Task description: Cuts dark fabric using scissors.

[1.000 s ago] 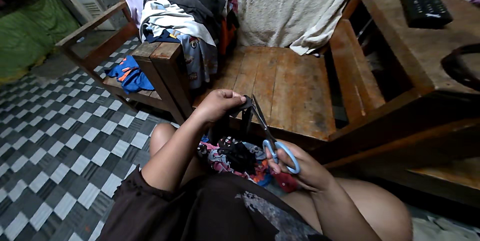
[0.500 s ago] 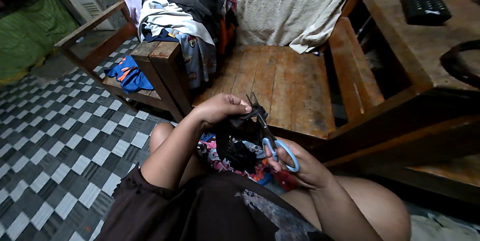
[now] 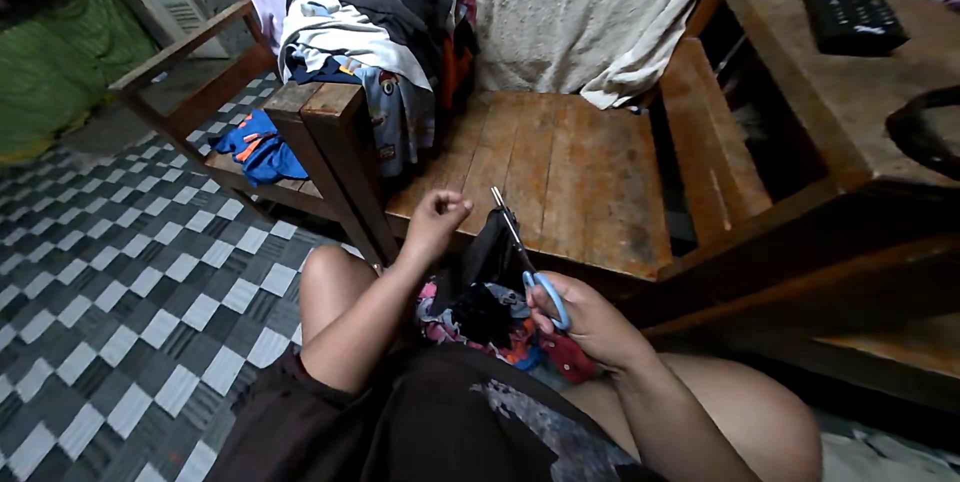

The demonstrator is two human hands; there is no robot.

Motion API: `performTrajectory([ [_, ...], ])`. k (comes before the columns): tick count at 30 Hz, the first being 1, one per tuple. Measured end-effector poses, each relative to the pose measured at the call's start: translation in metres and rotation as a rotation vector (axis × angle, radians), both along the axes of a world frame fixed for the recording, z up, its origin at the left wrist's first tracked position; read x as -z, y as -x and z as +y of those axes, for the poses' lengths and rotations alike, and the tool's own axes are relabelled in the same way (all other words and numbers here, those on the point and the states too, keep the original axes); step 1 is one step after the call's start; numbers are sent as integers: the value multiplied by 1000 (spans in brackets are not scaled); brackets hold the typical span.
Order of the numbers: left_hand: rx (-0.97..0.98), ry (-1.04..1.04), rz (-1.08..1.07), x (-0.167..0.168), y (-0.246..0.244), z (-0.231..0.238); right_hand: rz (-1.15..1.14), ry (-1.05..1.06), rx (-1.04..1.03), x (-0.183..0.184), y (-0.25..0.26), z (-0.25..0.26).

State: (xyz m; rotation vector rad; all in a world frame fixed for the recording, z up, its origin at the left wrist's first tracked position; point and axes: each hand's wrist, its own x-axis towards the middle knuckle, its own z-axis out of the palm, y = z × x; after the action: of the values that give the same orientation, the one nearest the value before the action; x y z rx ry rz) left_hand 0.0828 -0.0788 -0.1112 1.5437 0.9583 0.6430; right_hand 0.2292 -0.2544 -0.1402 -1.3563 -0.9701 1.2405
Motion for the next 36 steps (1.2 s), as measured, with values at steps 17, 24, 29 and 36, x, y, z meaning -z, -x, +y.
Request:
performTrajectory([
  [17,-237,1089,-749,61,-29,-34,-83,56,20,-3,1,-2],
  [24,-453,1090,-918,61,-17,-31,-48,31,17,-2,0,-3],
  [29,-397,1104,-681,56,0,-30,-101,38,49,-2,1,-1],
  [36,63,665,-289,42,38,4,-181,103,65,-2,0,0],
])
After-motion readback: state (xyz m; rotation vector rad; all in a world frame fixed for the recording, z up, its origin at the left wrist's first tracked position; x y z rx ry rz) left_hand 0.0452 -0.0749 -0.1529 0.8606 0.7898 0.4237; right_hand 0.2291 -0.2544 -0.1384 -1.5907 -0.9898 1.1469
